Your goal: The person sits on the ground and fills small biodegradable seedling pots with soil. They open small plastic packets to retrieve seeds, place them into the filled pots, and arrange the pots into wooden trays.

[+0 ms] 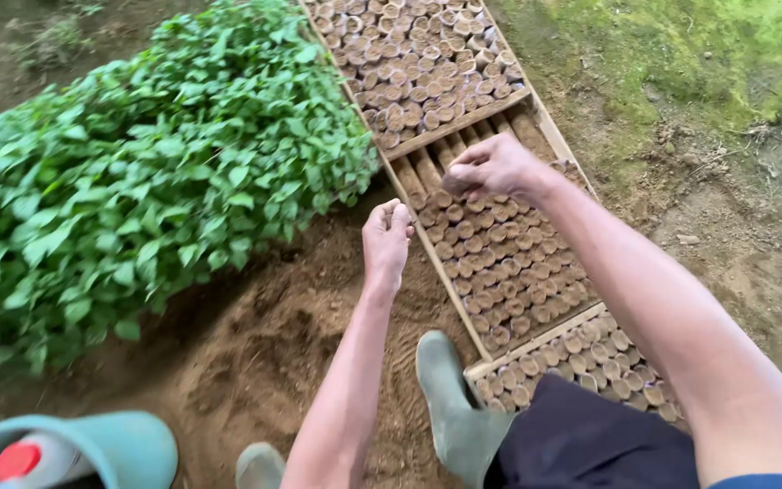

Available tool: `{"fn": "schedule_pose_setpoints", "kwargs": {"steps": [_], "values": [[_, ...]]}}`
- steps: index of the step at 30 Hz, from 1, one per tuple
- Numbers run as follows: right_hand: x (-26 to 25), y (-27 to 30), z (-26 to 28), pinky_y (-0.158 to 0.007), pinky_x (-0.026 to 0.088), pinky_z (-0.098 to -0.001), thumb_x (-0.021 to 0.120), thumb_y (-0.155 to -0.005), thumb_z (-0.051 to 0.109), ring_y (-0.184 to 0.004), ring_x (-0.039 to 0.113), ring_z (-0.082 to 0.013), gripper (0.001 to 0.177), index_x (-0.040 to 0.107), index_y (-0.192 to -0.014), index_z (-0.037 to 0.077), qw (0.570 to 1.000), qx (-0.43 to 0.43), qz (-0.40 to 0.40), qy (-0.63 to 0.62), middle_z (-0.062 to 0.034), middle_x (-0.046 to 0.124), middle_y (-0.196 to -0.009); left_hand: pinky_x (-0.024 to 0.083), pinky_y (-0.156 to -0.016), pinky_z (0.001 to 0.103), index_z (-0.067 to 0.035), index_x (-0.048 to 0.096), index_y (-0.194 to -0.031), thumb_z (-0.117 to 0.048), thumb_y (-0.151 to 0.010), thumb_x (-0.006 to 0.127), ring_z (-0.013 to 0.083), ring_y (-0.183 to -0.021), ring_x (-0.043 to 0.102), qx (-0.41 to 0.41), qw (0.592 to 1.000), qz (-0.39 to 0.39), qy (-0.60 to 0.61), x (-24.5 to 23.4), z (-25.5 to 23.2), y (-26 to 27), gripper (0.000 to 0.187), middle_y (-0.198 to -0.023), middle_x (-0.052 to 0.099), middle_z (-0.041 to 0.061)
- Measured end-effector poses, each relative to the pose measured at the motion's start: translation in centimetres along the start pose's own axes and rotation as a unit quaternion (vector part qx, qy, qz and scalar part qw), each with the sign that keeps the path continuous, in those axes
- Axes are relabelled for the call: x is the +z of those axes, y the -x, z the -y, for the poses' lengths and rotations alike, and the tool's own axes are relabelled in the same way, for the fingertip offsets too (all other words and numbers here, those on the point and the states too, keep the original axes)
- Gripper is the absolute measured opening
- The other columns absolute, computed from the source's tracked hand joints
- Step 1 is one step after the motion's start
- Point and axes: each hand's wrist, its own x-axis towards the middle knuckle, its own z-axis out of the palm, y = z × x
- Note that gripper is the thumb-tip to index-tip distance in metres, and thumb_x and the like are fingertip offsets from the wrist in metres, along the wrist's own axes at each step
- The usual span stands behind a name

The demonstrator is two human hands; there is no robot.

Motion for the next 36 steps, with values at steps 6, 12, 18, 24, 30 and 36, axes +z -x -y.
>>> {"fn": "schedule_pose_setpoints", "kwargs": {"steps": [6,12,18,24,30,36], "values": [[-9.5,-7.0,-10.1,-0.054,0.067,-0.0237,0.076,-0.094,0.013,-0.063,0.076,-0.0217,0.023,0.072,-0.115,0.005,0.984,0.049,-0.149,-0.087,-0.018,0.075,-0.089,0.059,-0.086,0.045,-0.011,0.073,-0.123,-0.033,-0.098,0.069,0.0289,-0.101,0.074,0.052,0.975,0.091,-0.195,7.3,1.8,-7.0,0.033,-0.107,0.077,0.015],[-12.0,-12.6,-18.0,-0.045,0.062,-0.0218,0.078,-0.089,0.008,-0.055,0.073,-0.021,0.016,0.077,-0.104,0.005,0.972,0.072,-0.221,-0.032,-0.0224,0.073,-0.079,0.045,-0.113,0.048,-0.035,0.071,-0.123,-0.072,-0.096,0.044,0.0307,-0.124,0.064,0.007,0.889,0.234,-0.393,14.7,4.0,-13.5,0.052,-0.118,0.075,0.004],[-11.9,-16.9,-22.7,-0.053,0.064,-0.0274,0.086,-0.082,0.026,-0.054,0.073,-0.0155,0.018,0.081,-0.099,0.028,0.96,0.124,-0.181,0.173,-0.0043,0.078,-0.079,0.04,-0.113,0.061,-0.017,0.077,-0.112,-0.074,-0.1,0.026,0.0435,-0.127,0.058,0.011,0.838,0.333,-0.431,18.7,7.7,-17.3,0.077,-0.117,0.072,0.022],[-11.0,-16.6,-24.1,-0.086,0.061,-0.0402,0.081,-0.08,0.039,-0.09,0.076,-0.0197,0.014,0.08,-0.093,0.04,0.923,0.108,-0.168,0.328,0.011,0.077,-0.084,0.028,-0.119,0.063,-0.019,0.073,-0.125,-0.076,-0.1,0.012,0.0444,-0.137,0.05,-0.016,0.803,0.375,-0.463,19.0,8.1,-17.4,0.086,-0.127,0.067,0.027],[-11.9,-14.9,-21.1,-0.093,0.058,-0.0501,0.077,-0.087,0.03,-0.105,0.072,-0.0345,0.014,0.081,-0.1,0.032,0.93,0.132,-0.128,0.318,-0.0036,0.079,-0.096,0.034,-0.115,0.064,-0.01,0.074,-0.121,-0.067,-0.104,0.015,0.0522,-0.132,0.05,-0.001,0.813,0.398,-0.425,18.9,10.1,-18.3,0.084,-0.122,0.066,0.034],[-11.5,-14.4,-18.8,-0.099,0.056,-0.0507,0.075,-0.089,0.033,-0.113,0.07,-0.0336,0.017,0.08,-0.105,0.036,0.921,0.168,-0.087,0.34,-0.0005,0.079,-0.106,0.035,-0.112,0.066,-0.002,0.071,-0.116,-0.064,-0.105,0.014,0.0508,-0.129,0.051,0.041,0.801,0.402,-0.442,19.7,8.9,-18.4,0.084,-0.118,0.068,0.03]]}}
